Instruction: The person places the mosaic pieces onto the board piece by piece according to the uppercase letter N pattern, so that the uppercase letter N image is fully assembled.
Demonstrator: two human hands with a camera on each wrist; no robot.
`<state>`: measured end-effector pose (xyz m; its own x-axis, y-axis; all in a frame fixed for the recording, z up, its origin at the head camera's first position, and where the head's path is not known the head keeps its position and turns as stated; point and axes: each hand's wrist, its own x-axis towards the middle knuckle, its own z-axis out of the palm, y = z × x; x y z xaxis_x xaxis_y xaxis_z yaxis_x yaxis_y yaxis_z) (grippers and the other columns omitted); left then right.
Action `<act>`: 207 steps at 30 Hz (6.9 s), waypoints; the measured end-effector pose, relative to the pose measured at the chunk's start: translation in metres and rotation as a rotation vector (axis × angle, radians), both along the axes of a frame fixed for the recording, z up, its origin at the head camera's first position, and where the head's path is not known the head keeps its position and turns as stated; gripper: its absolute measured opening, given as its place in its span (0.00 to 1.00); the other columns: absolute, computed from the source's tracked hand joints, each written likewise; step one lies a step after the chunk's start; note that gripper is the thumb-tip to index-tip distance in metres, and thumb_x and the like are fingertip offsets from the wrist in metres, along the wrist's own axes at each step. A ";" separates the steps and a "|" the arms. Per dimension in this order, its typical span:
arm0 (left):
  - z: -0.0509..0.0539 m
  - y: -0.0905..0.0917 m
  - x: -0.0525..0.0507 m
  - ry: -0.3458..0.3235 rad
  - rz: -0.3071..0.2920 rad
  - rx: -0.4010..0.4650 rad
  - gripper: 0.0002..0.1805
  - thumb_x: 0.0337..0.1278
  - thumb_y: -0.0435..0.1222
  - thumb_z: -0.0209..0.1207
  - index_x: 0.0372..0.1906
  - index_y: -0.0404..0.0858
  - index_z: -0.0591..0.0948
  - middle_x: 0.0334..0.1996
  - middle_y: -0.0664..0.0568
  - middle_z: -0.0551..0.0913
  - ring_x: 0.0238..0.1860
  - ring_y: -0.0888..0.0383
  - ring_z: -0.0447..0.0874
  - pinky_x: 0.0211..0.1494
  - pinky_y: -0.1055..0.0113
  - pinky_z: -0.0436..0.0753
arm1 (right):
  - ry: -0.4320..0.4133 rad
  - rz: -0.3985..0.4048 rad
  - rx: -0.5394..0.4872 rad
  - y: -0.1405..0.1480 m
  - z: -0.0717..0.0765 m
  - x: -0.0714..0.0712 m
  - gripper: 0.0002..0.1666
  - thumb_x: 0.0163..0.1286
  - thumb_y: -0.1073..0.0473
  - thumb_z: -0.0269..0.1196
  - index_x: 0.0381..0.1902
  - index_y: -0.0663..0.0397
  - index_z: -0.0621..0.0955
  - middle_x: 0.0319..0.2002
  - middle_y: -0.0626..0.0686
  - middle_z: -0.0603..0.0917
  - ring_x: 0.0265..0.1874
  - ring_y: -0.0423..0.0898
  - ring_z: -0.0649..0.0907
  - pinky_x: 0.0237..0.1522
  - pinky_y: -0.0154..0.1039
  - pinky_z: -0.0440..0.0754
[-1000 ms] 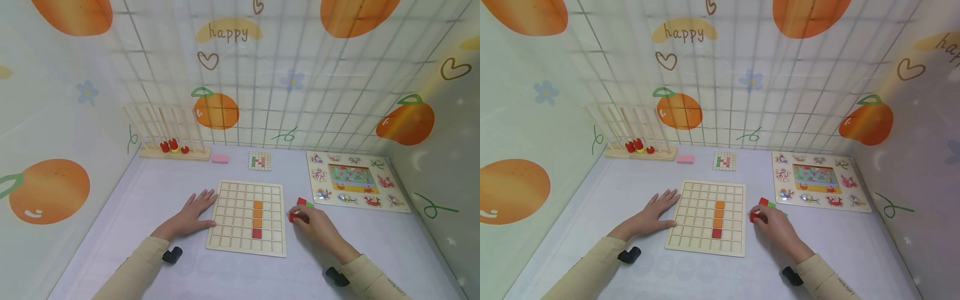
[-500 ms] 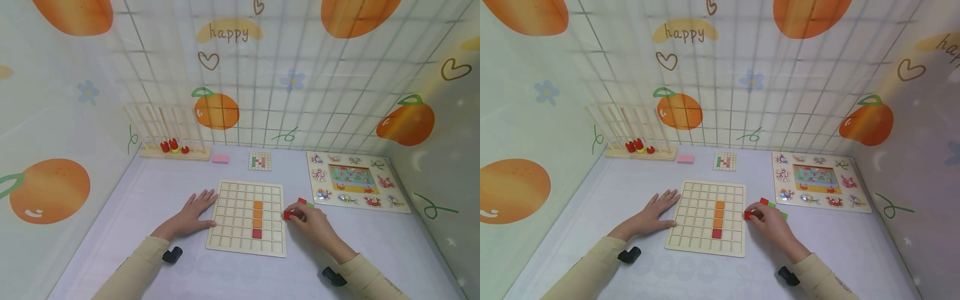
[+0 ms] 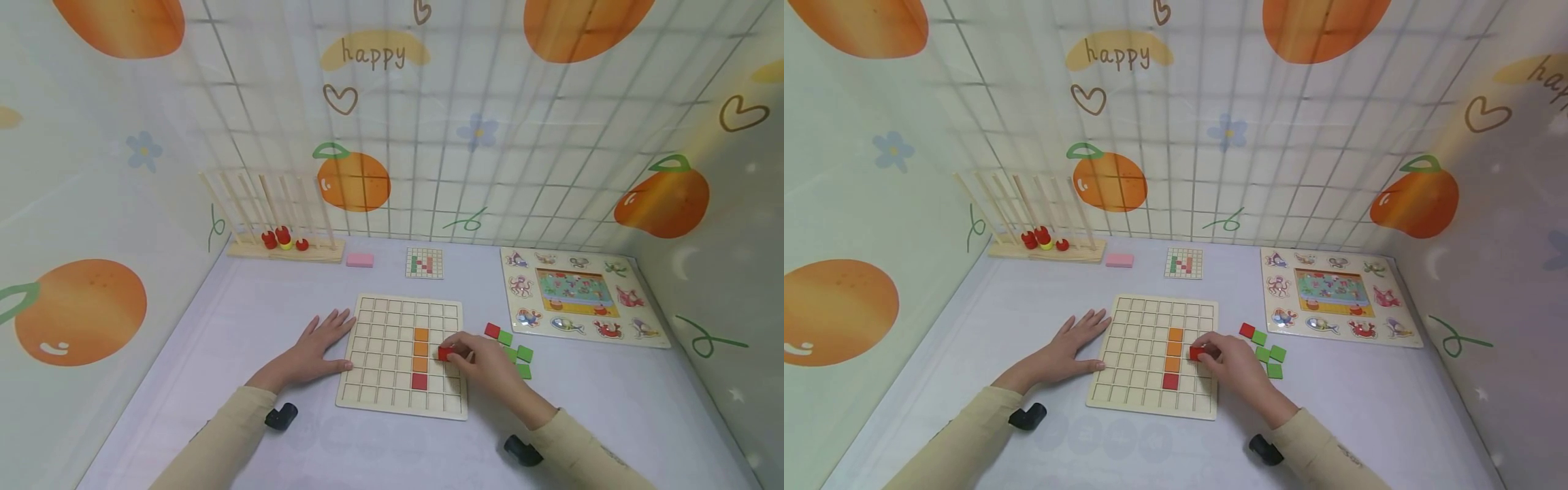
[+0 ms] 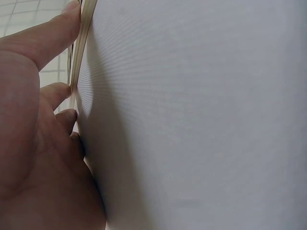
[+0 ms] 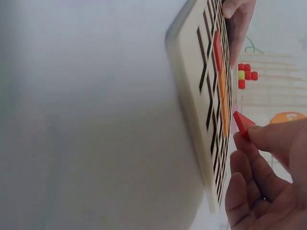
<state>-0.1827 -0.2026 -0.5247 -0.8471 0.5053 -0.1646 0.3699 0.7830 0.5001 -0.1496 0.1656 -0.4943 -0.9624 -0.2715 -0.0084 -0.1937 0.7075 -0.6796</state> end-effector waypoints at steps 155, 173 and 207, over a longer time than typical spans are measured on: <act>-0.001 -0.001 -0.001 -0.014 0.011 -0.021 0.53 0.60 0.64 0.61 0.83 0.49 0.52 0.83 0.54 0.43 0.82 0.51 0.32 0.81 0.47 0.31 | 0.005 -0.091 0.214 0.042 -0.015 -0.011 0.16 0.63 0.63 0.72 0.47 0.43 0.83 0.34 0.47 0.81 0.33 0.46 0.75 0.34 0.39 0.74; 0.000 0.000 0.000 0.000 0.003 -0.001 0.52 0.61 0.64 0.61 0.83 0.47 0.53 0.83 0.52 0.44 0.82 0.49 0.34 0.81 0.44 0.31 | -0.001 -0.101 0.056 0.036 -0.005 -0.008 0.13 0.70 0.62 0.66 0.50 0.44 0.83 0.39 0.48 0.86 0.33 0.45 0.78 0.36 0.38 0.81; -0.003 -0.001 -0.001 -0.008 0.020 -0.025 0.53 0.60 0.65 0.60 0.83 0.50 0.52 0.83 0.56 0.43 0.82 0.53 0.32 0.81 0.48 0.30 | -0.014 0.018 -0.064 -0.042 -0.002 -0.013 0.10 0.68 0.58 0.70 0.46 0.39 0.84 0.32 0.37 0.83 0.33 0.39 0.79 0.39 0.37 0.82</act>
